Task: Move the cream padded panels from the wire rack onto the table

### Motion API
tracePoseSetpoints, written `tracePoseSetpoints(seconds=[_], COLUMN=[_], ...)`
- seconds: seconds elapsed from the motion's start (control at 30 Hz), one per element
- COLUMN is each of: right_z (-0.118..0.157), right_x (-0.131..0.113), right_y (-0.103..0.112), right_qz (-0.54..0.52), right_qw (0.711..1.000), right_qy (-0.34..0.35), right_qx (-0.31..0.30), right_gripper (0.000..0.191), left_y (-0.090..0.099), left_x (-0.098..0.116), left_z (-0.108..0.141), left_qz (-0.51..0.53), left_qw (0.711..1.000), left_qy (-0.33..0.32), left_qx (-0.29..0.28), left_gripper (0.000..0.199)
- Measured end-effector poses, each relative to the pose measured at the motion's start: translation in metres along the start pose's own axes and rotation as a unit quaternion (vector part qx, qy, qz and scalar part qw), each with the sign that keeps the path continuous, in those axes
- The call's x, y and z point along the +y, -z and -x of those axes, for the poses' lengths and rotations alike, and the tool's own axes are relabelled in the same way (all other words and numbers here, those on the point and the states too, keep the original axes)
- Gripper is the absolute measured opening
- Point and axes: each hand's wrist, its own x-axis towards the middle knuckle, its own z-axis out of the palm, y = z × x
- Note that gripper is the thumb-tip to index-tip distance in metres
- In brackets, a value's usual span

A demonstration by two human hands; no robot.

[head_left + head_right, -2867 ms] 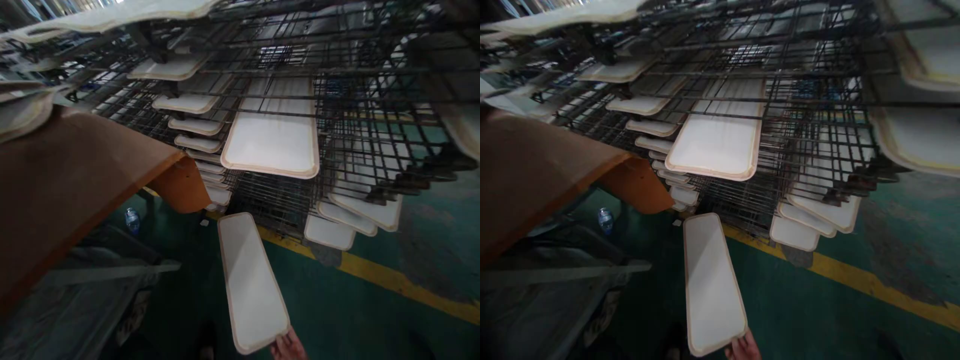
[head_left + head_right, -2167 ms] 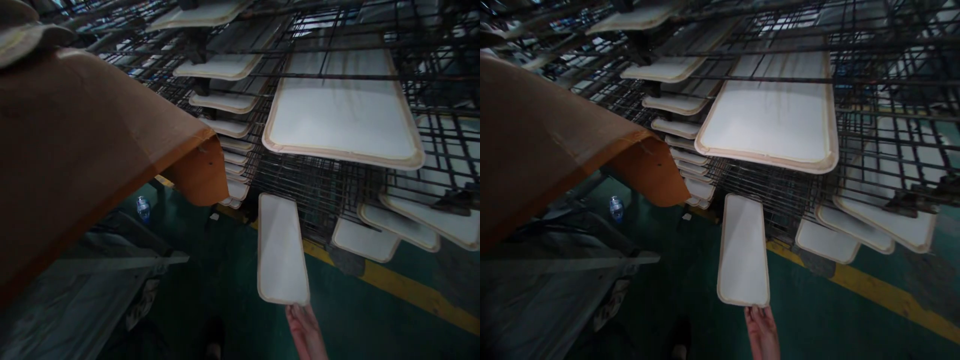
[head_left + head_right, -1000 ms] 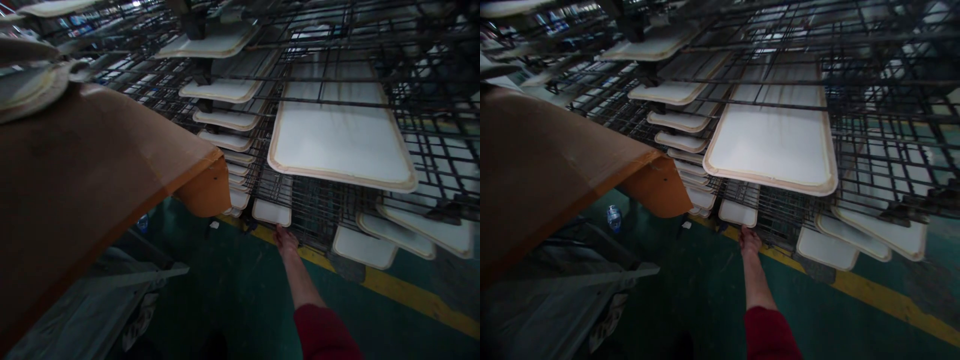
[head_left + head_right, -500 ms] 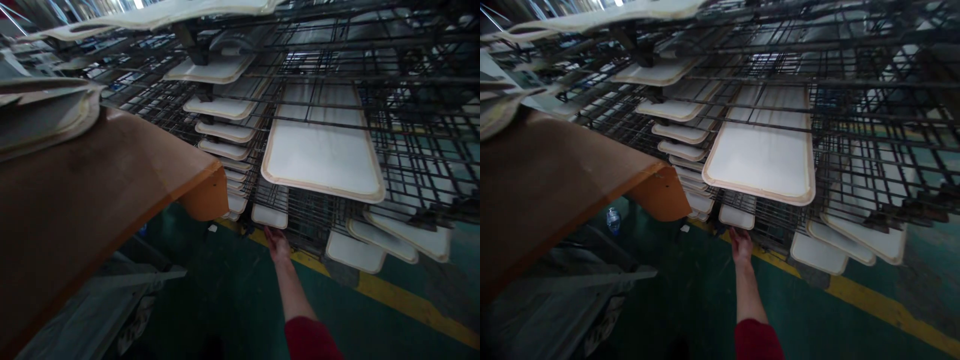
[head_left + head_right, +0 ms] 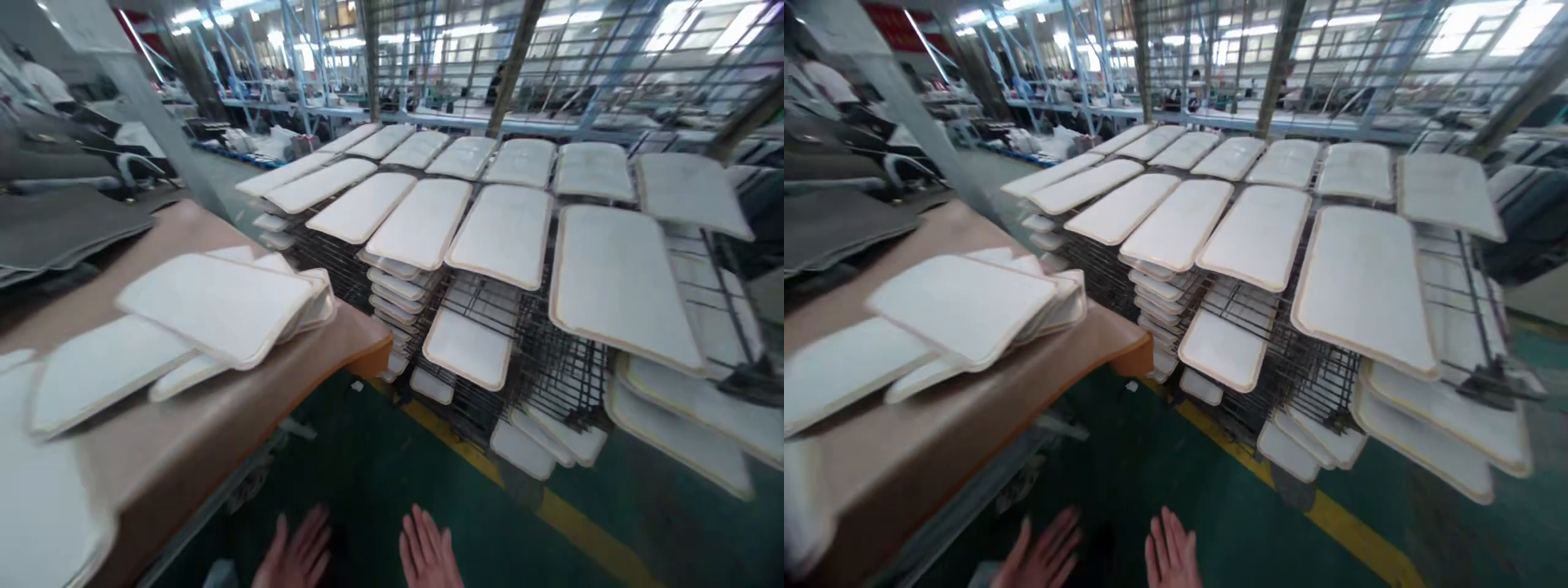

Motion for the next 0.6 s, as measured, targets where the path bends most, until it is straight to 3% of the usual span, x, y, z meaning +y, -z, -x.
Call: tracePoseSetpoints(seconds=[0.07,0.13,0.2,0.27,0.33,0.43,0.6], right_z=[0.058,0.106,0.149,0.189,0.225,0.271,0.311], right_x=[-0.03,-0.065,-0.097,-0.121,-0.135,-0.141,-0.132], right_y=[-0.024,-0.055,-0.09,-0.125,-0.155,-0.186,-0.2], right_qz=[-0.007,0.007,0.025,0.042,0.062,0.108,0.171], right_qw=[1.0,1.0,0.998,0.991,0.98,0.968,0.954], right_qy=[0.012,0.028,0.065,0.124,0.183,0.208,0.222], right_qx=[0.016,0.006,-0.011,-0.029,-0.054,-0.095,-0.104], right_gripper=[0.047,0.048,0.051,0.051,0.046,0.044,0.067], left_y=[-0.033,-0.072,-0.108,-0.136,-0.154,-0.169,-0.187], left_x=[0.036,0.071,0.099,0.116,0.124,0.129,0.144], left_z=[0.031,0.066,0.104,0.139,0.169,0.199,0.236], left_qz=[0.133,0.274,0.329,0.346,0.354,0.374,0.424], left_qw=[0.987,0.936,0.894,0.868,0.852,0.837,0.83], left_qy=[-0.009,-0.021,-0.028,-0.033,-0.032,-0.034,-0.062], left_qx=[-0.088,-0.218,-0.304,-0.355,-0.384,-0.398,-0.358], left_gripper=[0.069,0.067,0.063,0.061,0.058,0.057,0.057])
